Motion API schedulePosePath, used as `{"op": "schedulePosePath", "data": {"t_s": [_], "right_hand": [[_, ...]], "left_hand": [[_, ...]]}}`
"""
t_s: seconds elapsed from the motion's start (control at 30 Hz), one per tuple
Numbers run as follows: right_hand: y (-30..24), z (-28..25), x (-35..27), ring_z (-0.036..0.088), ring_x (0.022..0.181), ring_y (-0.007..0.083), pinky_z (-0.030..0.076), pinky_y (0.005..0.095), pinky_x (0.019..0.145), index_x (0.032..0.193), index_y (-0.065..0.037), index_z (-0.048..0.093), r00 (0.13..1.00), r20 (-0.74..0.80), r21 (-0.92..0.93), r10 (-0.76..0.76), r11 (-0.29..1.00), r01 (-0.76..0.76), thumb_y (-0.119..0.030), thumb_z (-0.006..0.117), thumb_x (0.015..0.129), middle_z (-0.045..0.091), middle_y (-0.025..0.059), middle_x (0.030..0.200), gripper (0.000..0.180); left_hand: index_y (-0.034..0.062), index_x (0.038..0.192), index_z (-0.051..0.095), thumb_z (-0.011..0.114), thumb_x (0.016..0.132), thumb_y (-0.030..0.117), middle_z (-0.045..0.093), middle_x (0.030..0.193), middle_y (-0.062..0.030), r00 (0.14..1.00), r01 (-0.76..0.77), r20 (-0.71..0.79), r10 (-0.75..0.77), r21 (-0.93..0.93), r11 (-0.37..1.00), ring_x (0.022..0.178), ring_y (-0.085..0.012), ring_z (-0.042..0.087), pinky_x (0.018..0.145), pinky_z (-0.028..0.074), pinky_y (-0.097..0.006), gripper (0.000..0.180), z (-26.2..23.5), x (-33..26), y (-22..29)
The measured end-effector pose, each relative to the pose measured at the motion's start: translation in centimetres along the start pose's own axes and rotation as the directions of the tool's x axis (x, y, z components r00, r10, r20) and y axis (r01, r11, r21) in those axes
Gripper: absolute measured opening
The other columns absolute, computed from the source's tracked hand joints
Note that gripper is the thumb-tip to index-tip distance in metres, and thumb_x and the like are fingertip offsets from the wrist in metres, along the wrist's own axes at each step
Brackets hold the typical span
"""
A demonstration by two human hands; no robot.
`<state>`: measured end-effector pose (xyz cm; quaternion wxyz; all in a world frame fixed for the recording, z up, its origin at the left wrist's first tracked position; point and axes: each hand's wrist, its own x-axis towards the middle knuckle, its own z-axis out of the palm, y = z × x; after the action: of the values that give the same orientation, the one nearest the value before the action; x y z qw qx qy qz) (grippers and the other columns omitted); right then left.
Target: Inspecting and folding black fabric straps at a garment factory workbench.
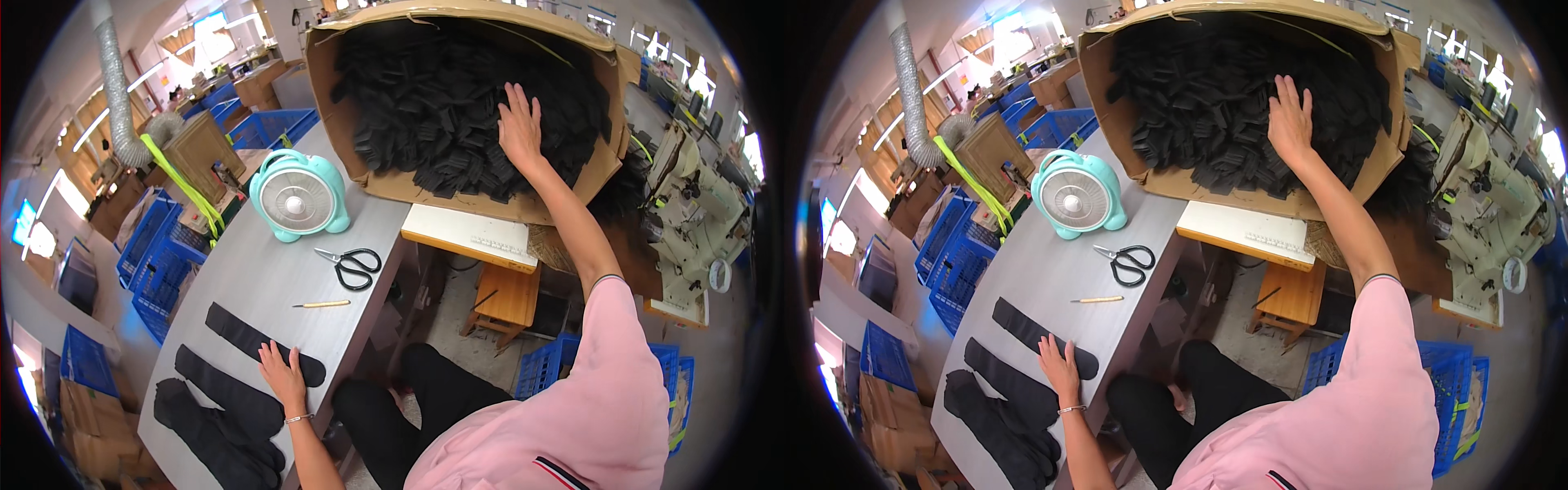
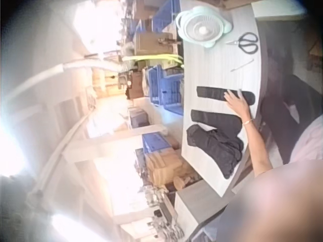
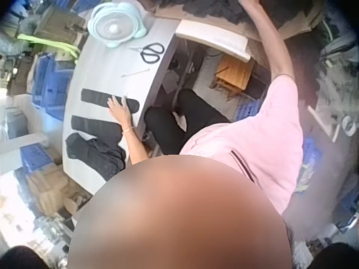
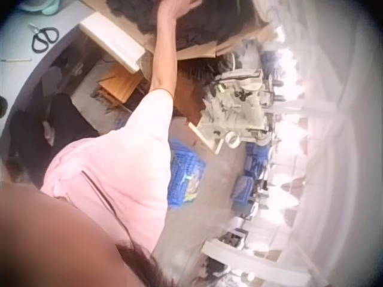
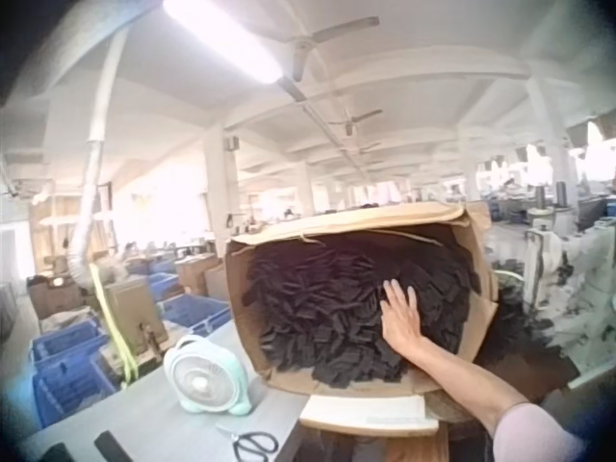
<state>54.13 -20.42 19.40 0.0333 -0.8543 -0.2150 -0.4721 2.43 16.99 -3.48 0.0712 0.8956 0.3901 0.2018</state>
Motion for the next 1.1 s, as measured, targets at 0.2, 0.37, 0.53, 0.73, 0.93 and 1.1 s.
{"op": "schedulePosePath", "data": {"t_s": [0.2,0.37,0.53,0.73,0.93,1.1], "right_hand": [[4.0,-0.3,1.8,0.026,0.147,0.0281,0.027,0.0524,0.116,0.123,-0.001,0.064,0.996,0.081,-0.072,0.034,0.997,-0.028,-0.007,0.067,0.084,0.036,0.0118,0.155,0.039],[-0.5,-2.9,-1.6,0.047,0.131,0.0292,0.037,0.0468,0.11,0.12,0.001,0.063,0.979,-0.157,0.08,-0.127,0.987,0.141,-0.004,0.064,0.087,0.051,0.0112,0.142,0.034],[-10.4,-11.6,-11.1,0.067,0.093,0.0301,0.055,0.0385,0.082,0.098,0.0,0.068,0.855,-0.443,0.375,-0.269,0.811,0.45,0.0,0.069,0.083,0.068,0.0135,0.108,0.015],[-19.8,-18.9,-21.4,0.067,0.087,0.0308,0.058,0.0381,0.076,0.104,-0.001,0.069,0.908,-0.391,0.743,-0.15,0.53,0.408,0.008,0.074,0.073,0.065,0.0145,0.1,0.033],[-23.4,-25.3,-28.5,0.07,0.089,0.0282,0.058,0.0337,0.075,0.099,0.0,0.06,0.953,0.02,1.0,-0.302,-0.008,-0.023,0.017,0.063,0.07,0.066,0.015,0.101,0.034],[-24.1,-25.4,-33.2,0.068,0.093,0.0141,0.056,0.028,0.077,0.107,0.003,0.053,0.523,0.735,0.467,-0.432,-0.237,-0.852,0.004,0.065,0.089,0.068,0.0129,0.103,0.022]], "left_hand": [[-0.0049,0.14,0.047,0.061,0.097,0.038,0.041,0.149,-0.0266,0.985,-0.03,-0.172,-0.002,-0.183,0.983,0.142,-0.0397,0.033,0.117,0.025,-0.047,0.062,-0.2,-0.3,0.8],[-0.0047,0.137,0.05,0.062,0.097,0.036,0.043,0.147,-0.0268,0.947,0.04,-0.294,-0.127,-0.285,0.958,0.139,-0.0411,0.038,0.115,0.029,-0.047,0.058,-0.6,-0.7,0.0],[-0.0032,0.134,0.053,0.065,0.095,0.033,0.048,0.144,-0.024,0.928,0.05,-0.333,-0.169,-0.336,0.94,0.135,-0.0383,0.043,0.114,0.032,-0.045,0.055,-1.4,0.3,0.5],[-0.0007,0.132,0.055,0.064,0.096,0.028,0.054,0.139,-0.0193,0.912,-0.034,-0.363,-0.19,-0.529,0.848,0.131,-0.0318,0.049,0.111,0.036,-0.04,0.047,-2.8,-3.4,5.8],[-0.0007,0.145,0.039,0.047,0.103,0.048,0.054,0.138,-0.0212,0.929,0.321,0.354,-0.107,-0.915,-0.243,0.124,-0.0301,0.057,0.104,0.047,-0.04,0.065,-3.8,-12.4,13.9],[-0.0033,0.133,0.049,0.06,0.1,0.024,0.065,0.12,-0.0187,0.873,0.291,0.437,-0.215,-0.821,-0.491,0.108,-0.0275,0.066,0.096,0.054,-0.04,0.044,-5.8,-12.7,12.1]]}}
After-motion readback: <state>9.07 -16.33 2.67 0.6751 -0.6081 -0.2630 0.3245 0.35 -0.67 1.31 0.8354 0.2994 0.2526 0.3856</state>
